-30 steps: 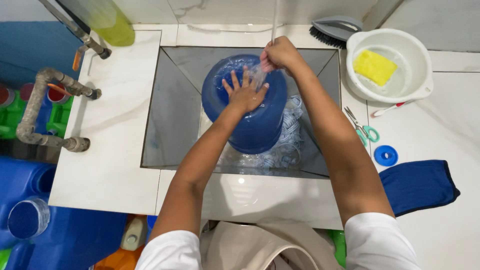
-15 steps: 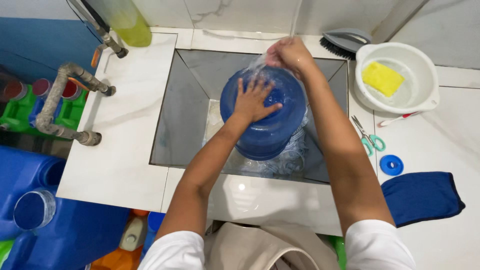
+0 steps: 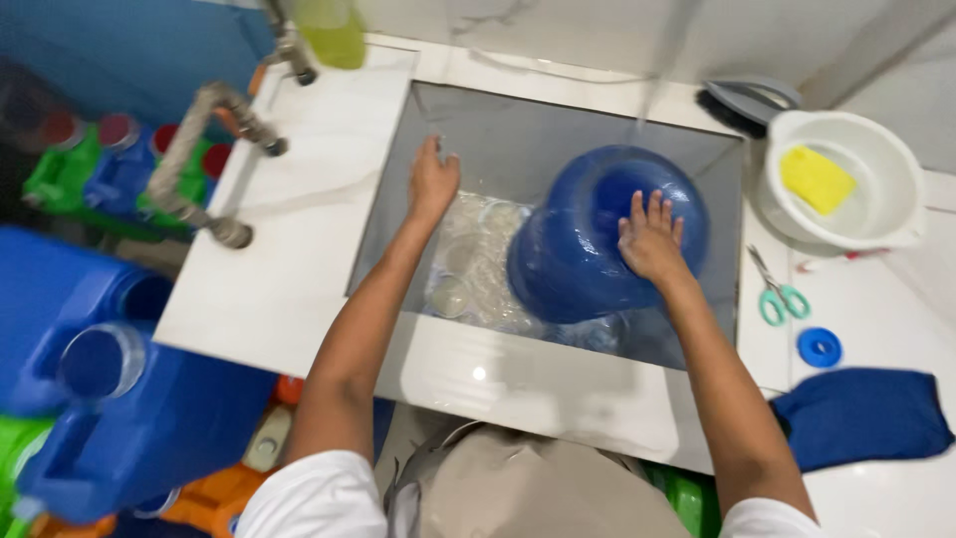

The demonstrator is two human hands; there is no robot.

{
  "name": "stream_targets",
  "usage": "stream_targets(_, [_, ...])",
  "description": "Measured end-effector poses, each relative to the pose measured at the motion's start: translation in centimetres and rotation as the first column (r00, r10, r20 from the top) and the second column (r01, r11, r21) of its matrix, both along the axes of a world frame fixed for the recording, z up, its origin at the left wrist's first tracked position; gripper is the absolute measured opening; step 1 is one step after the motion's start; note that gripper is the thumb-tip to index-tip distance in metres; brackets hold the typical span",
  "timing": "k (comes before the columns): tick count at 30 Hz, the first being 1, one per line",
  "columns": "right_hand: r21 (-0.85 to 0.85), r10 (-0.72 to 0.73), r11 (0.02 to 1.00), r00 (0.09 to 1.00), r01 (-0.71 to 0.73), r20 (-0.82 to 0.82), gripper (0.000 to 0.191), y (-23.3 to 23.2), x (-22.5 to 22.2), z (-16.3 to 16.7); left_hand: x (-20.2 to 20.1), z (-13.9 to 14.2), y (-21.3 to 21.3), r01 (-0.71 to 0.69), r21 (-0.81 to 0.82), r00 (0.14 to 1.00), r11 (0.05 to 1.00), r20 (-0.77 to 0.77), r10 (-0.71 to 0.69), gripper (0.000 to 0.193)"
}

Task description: The person cleans two large blue water dispenser bottles in a tiled sink. They remove the caps, cut off plastic seals with scissors, scrub the bottle necks with a sponge, rinse the bottles inside and out, and place the cleaned bottles on the counter.

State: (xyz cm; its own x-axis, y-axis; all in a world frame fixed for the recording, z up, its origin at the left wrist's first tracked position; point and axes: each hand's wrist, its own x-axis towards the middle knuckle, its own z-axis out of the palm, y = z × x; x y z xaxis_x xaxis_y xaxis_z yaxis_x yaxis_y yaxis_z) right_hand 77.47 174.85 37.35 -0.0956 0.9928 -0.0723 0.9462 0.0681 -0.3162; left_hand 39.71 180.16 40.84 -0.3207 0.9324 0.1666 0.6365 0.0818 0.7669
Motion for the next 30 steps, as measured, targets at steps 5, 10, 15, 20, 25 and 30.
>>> stream_targets(5, [0.001, 0.14, 0.99, 0.979, -0.141, -0.147, 0.069, 1.0, -4.1, 0.3, -11.2, 5.3, -1.5, -0.4, 0.129, 0.917, 0.907, 0.06, 0.395, 0.072])
stream_targets(10, [0.101, 0.174, 0.981, 0.982, -0.166, -0.076, 0.063, -0.7, -3.6, 2.2, -18.7, 8.3, -2.1, -0.468, 0.422, 0.858, 0.776, 0.005, 0.514, 0.086])
stream_targets(15, [0.225, 0.259, 0.941, 0.966, -0.253, 0.001, 0.056, -3.5, -5.4, 2.9, -19.7, 7.6, -1.9, -0.38, 0.509, 0.896, 0.772, -0.007, 0.445, 0.076])
stream_targets(20, [0.255, 0.319, 0.91, 0.945, -0.327, 0.073, 0.053, -6.8, -7.0, 4.6, -19.4, 4.8, -5.7, -0.195, 0.453, 0.909, 0.87, -0.25, 0.334, 0.043])
stream_targets(25, [0.285, 0.134, 0.953, 0.985, -0.1, -0.104, 0.051, -7.2, -4.7, 5.8, -17.4, 1.8, -6.9, -0.032, 0.384, 0.744, 0.923, -0.607, 0.279, 0.029])
stream_targets(30, [-0.533, -0.697, 0.716, 0.414, 0.451, -0.586, 0.112, -6.7, -0.5, 5.9, -2.2, -0.8, -3.4, 0.152, -0.007, 0.988, 0.988, 0.02, -0.152, 0.069])
